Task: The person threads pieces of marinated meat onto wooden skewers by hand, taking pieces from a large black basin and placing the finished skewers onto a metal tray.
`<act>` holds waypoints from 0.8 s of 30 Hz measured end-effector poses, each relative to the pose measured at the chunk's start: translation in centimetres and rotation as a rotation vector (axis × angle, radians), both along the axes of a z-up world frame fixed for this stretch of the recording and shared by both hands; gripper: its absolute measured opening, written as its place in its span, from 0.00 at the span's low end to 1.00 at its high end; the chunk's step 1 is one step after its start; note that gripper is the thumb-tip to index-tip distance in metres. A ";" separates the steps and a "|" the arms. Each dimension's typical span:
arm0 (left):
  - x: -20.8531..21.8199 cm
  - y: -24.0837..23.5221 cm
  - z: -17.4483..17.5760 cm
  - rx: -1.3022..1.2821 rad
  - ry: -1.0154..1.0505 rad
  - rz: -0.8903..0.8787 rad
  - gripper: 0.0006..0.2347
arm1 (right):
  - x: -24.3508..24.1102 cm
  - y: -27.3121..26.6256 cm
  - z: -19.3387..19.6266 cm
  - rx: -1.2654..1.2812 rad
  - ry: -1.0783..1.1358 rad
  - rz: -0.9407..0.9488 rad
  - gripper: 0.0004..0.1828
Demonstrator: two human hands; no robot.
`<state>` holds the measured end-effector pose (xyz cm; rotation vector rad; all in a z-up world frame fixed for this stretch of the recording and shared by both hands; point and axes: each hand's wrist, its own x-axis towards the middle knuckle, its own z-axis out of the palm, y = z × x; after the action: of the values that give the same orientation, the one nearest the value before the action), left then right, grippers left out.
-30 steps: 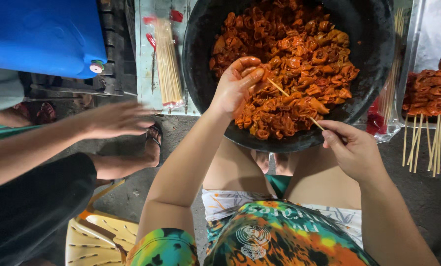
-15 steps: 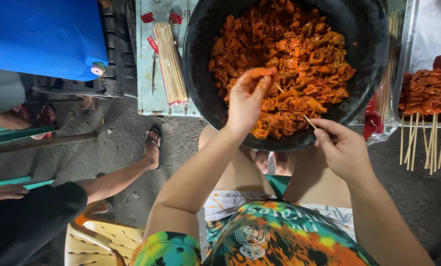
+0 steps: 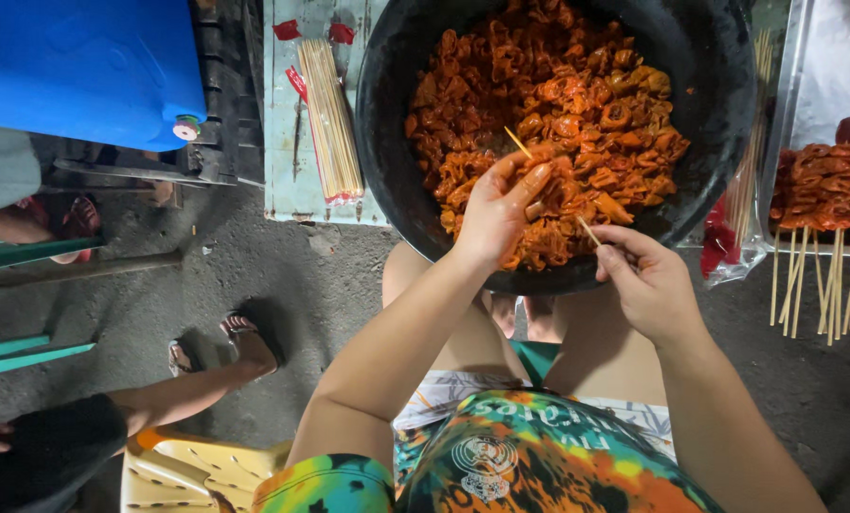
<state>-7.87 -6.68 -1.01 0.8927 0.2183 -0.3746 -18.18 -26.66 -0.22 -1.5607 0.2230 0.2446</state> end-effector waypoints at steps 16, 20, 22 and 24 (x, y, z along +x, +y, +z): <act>5.7 6.7 -3.4 1.061 -0.327 -0.446 0.19 | 1.6 -1.3 -0.3 -0.134 0.045 -0.033 0.08; 12.0 9.0 -5.3 1.599 -0.488 -0.451 0.16 | 1.2 -3.2 -0.3 -0.255 -0.065 -0.050 0.07; 14.1 8.7 -6.5 1.734 -0.548 -0.534 0.16 | 1.1 -3.6 -0.1 -0.335 -0.134 -0.050 0.06; 15.1 7.7 -8.3 1.672 -0.307 -0.719 0.18 | 1.2 -3.8 0.0 -0.356 -0.191 -0.042 0.05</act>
<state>7.24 1.04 -9.27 2.6854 -0.1598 -0.7037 -17.02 -30.44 -0.24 -1.9171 0.1538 0.0207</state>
